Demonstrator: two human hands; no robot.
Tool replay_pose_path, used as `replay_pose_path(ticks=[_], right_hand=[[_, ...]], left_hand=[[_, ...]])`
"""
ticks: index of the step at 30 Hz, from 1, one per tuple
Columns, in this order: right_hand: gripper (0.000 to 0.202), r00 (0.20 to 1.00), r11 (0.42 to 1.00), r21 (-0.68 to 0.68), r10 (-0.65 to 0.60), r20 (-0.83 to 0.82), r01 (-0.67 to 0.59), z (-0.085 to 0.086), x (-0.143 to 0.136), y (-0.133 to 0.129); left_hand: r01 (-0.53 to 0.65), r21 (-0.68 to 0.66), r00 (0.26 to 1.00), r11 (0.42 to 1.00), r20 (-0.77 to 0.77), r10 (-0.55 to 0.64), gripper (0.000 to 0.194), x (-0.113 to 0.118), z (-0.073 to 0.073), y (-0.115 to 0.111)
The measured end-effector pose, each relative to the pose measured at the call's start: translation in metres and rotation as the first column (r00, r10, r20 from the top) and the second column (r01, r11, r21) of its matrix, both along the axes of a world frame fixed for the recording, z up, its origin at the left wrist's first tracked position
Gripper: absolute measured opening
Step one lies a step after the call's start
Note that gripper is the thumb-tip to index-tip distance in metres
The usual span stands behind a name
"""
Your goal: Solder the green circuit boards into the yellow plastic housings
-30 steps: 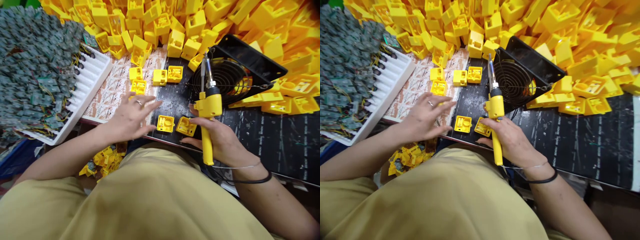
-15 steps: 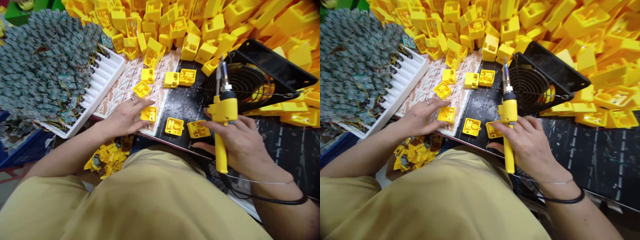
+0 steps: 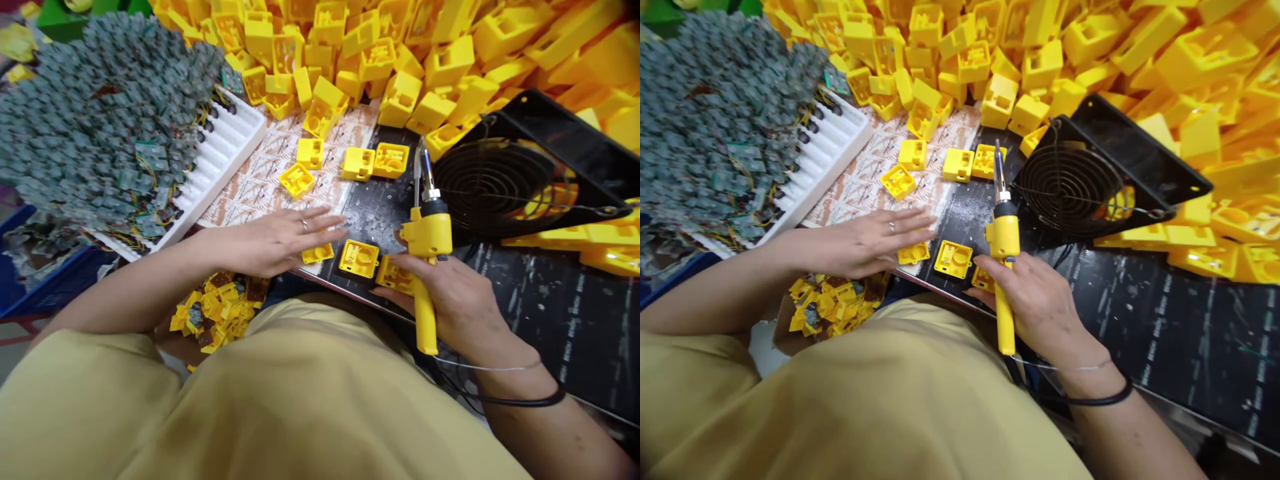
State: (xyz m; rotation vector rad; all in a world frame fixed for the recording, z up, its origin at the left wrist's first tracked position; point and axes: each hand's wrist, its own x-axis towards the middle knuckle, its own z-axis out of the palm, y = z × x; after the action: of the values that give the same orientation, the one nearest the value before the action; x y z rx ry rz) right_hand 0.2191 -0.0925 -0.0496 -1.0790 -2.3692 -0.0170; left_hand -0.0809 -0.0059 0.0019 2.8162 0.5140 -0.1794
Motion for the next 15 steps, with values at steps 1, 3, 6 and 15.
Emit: replay_pose_path(ticks=[1,3,6,15], right_hand=[[0.037,1.000,1.000,0.000,0.007,-0.017,-0.007,-0.001,-0.001,0.001],[0.037,0.999,1.000,0.001,0.013,-0.046,-0.013,-0.005,-0.002,0.003],[0.043,0.997,1.000,0.011,0.016,-0.070,-0.015,-0.016,-0.003,0.006],[0.041,0.994,0.997,-0.044,0.067,-0.082,-0.070,-0.031,-0.007,0.018]], left_hand=[[0.023,-0.016,1.000,1.000,0.009,-0.023,0.060,0.002,-0.004,0.002],[-0.017,-0.012,1.000,1.000,-0.013,0.017,0.060,0.007,-0.010,0.003],[-0.116,0.034,0.991,0.993,-0.057,0.118,0.067,0.018,-0.012,0.001],[-0.214,0.111,0.977,0.970,0.005,0.215,0.068,0.044,-0.017,-0.008]])
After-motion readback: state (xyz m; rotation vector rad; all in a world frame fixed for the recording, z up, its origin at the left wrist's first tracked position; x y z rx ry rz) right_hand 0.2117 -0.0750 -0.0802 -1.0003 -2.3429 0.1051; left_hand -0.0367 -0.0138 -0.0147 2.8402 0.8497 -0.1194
